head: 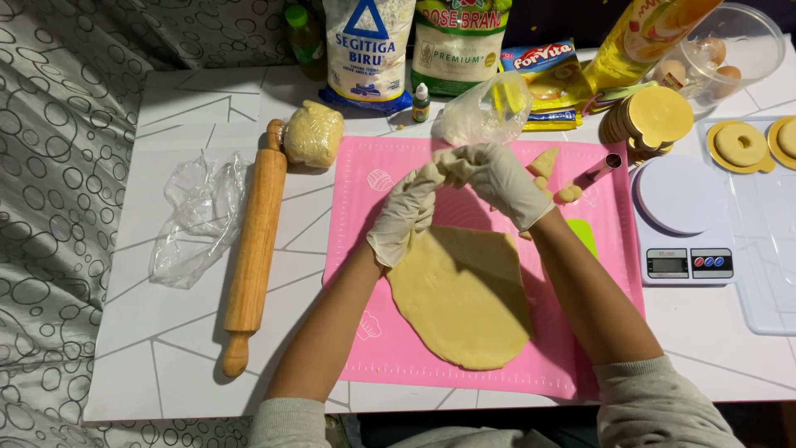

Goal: Cutting dough with a scraper and placing small ingredients or dough pieces onto a larger sheet of dough.

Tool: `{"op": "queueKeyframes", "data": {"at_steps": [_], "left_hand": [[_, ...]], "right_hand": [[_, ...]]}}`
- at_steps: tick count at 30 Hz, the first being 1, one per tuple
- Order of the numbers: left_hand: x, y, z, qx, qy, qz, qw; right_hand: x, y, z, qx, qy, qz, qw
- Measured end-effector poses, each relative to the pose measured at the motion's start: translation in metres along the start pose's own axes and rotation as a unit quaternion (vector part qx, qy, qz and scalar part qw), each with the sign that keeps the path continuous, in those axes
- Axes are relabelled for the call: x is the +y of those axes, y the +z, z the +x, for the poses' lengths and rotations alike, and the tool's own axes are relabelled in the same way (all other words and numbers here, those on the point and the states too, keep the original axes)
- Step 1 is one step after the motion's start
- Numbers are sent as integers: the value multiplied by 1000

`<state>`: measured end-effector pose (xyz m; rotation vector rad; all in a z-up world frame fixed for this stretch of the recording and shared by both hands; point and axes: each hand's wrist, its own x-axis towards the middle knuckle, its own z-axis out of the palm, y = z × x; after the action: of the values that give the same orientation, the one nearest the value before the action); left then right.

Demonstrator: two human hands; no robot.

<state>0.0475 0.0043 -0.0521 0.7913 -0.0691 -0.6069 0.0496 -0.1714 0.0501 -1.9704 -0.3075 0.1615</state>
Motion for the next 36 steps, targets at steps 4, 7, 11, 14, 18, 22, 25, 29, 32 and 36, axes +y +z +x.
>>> {"op": "queueKeyframes", "data": {"at_steps": [4,7,11,14,18,22,25,29,32,36], "left_hand": [[0,16,-16,-91,37,-100,990],[11,34,-27,146,84,55,984],[28,52,-35,170,65,92,979],[22,23,-21,120,72,23,990],[24,23,-23,73,63,-49,994],[29,42,-31,148,78,23,986],[34,49,-33,144,70,16,987],[25,27,-23,110,82,-13,991],[41,56,-35,150,67,19,986],[33,39,-28,77,71,21,994]], "right_hand": [[24,-41,30,85,-9,-9,996],[59,-69,59,150,-93,-138,975],[147,-72,112,137,-274,-477,824],[122,-51,105,142,-268,-585,752],[113,-41,127,-4,-180,-729,661],[189,-43,159,74,-241,-667,701],[249,-53,186,140,-294,-606,726],[229,-77,171,132,-349,-458,807],[69,-78,96,153,-335,-559,743],[64,-80,74,191,-292,-594,725]]}}
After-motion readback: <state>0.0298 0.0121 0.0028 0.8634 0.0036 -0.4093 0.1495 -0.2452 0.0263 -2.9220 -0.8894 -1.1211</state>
